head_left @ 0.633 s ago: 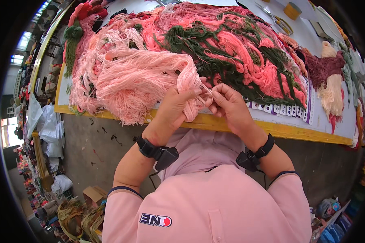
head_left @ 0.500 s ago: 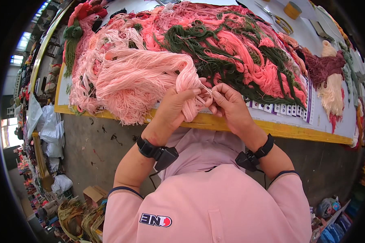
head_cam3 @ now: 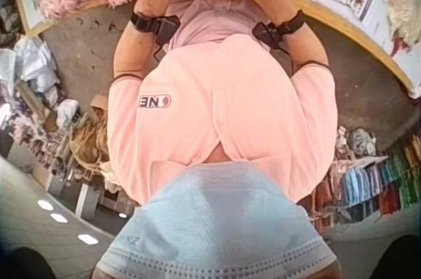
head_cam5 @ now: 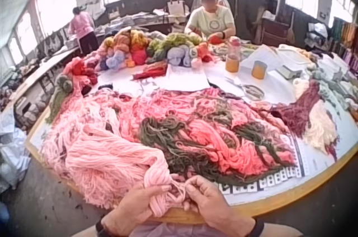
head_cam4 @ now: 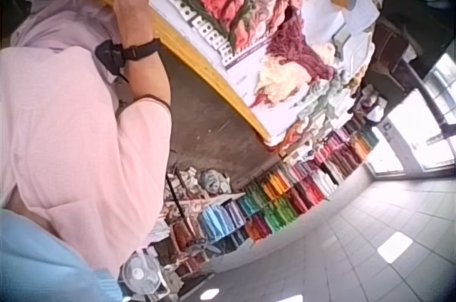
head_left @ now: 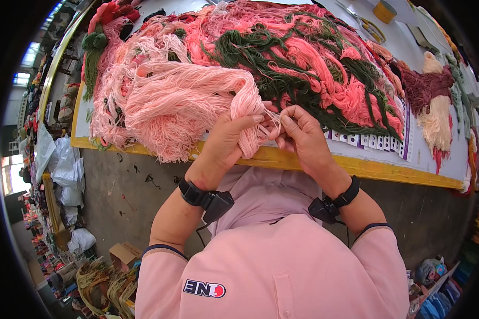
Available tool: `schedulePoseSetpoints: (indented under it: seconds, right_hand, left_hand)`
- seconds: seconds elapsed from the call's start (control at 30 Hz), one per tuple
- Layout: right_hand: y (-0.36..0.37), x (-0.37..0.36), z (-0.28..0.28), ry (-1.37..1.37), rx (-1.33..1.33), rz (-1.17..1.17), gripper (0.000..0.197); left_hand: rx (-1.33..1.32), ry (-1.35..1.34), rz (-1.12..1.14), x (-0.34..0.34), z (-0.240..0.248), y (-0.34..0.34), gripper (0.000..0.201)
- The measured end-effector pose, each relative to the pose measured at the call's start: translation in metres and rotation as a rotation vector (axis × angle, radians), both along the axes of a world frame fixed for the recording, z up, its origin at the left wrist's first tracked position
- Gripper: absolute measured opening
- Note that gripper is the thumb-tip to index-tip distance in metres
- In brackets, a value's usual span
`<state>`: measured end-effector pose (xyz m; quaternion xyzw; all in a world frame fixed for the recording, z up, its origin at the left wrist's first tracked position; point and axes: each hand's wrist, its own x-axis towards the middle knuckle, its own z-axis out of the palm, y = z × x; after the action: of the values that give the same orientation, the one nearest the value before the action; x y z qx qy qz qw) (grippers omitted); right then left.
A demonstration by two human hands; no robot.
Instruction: The person separates strands of pink yarn from a pile of pink and green yarn, pulling and stretching them across the table. They then tie the pink yarn into a knot and place it back onto the pile.
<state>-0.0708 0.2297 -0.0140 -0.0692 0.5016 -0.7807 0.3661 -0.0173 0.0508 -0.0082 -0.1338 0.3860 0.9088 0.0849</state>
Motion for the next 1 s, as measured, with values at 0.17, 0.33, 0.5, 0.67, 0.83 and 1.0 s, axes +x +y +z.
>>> schedulePoseSetpoints:
  seconds: [0.17, 0.33, 0.5, 0.67, 0.83, 1.0]
  right_hand:
    - [0.000, 0.000, 0.004, -0.001, 0.021, -0.009, 0.012]
    - [-0.001, 0.000, 0.007, 0.027, 0.034, -0.019, 0.012]
    - [0.000, -0.006, 0.004, 0.046, 0.066, 0.008, 0.010]
    - [-0.012, -0.003, 0.002, 0.148, 0.110, 0.013, 0.014]
    - [-0.005, -0.009, 0.009, 0.115, 0.106, 0.101, 0.009]
    - [0.000, -0.005, 0.009, 0.082, 0.081, 0.081, 0.010]
  left_hand:
    - [-0.010, 0.007, -0.008, 0.000, 0.001, -0.001, 0.042]
    - [0.007, -0.012, -0.006, 0.000, -0.001, -0.002, 0.043]
    - [0.103, -0.040, 0.000, -0.002, 0.000, -0.003, 0.045]
    - [0.253, -0.091, -0.039, -0.006, 0.003, -0.004, 0.047]
    - [0.270, -0.075, -0.013, -0.006, 0.011, -0.004, 0.049]
    - [-0.089, 0.048, -0.045, 0.000, 0.009, 0.002, 0.052]
